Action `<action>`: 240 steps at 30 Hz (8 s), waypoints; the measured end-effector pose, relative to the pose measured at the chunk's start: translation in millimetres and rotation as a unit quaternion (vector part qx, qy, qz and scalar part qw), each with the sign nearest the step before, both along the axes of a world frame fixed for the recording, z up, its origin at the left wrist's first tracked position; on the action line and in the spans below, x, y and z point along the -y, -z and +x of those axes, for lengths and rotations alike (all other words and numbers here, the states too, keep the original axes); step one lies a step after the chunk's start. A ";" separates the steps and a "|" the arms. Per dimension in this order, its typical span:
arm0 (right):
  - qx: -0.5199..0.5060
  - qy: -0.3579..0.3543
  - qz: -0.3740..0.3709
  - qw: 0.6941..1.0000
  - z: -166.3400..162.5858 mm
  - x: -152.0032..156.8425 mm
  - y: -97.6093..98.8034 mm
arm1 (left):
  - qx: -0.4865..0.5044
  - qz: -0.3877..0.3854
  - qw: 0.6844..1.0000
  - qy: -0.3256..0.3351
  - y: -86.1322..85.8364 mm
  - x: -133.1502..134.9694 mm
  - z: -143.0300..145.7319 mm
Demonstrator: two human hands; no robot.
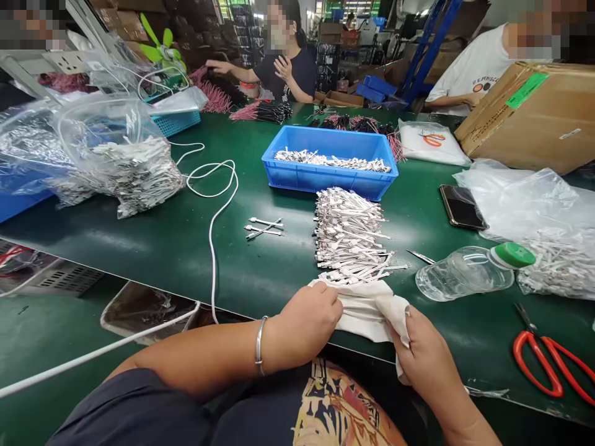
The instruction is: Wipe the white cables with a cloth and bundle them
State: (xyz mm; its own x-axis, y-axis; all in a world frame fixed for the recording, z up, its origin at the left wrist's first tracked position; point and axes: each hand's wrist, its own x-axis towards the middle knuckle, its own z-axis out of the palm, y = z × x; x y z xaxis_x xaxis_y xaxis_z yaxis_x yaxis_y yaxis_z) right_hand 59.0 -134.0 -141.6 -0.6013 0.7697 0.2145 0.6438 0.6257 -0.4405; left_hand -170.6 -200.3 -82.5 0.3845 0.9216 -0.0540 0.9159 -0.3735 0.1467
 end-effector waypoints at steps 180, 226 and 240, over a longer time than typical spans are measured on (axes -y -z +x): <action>-0.045 0.023 0.018 0.999 -6.9 11.0 -14.7 | -0.080 0.040 0.996 -0.015 2.6 -87.3 40.9; -0.049 0.029 0.023 0.998 -7.0 10.6 -13.6 | -0.142 0.035 0.987 -0.072 -41.0 -99.5 -5.6; -0.029 0.031 0.020 0.999 -8.8 10.9 -15.2 | -0.115 0.028 0.993 0.001 -6.4 -94.1 22.7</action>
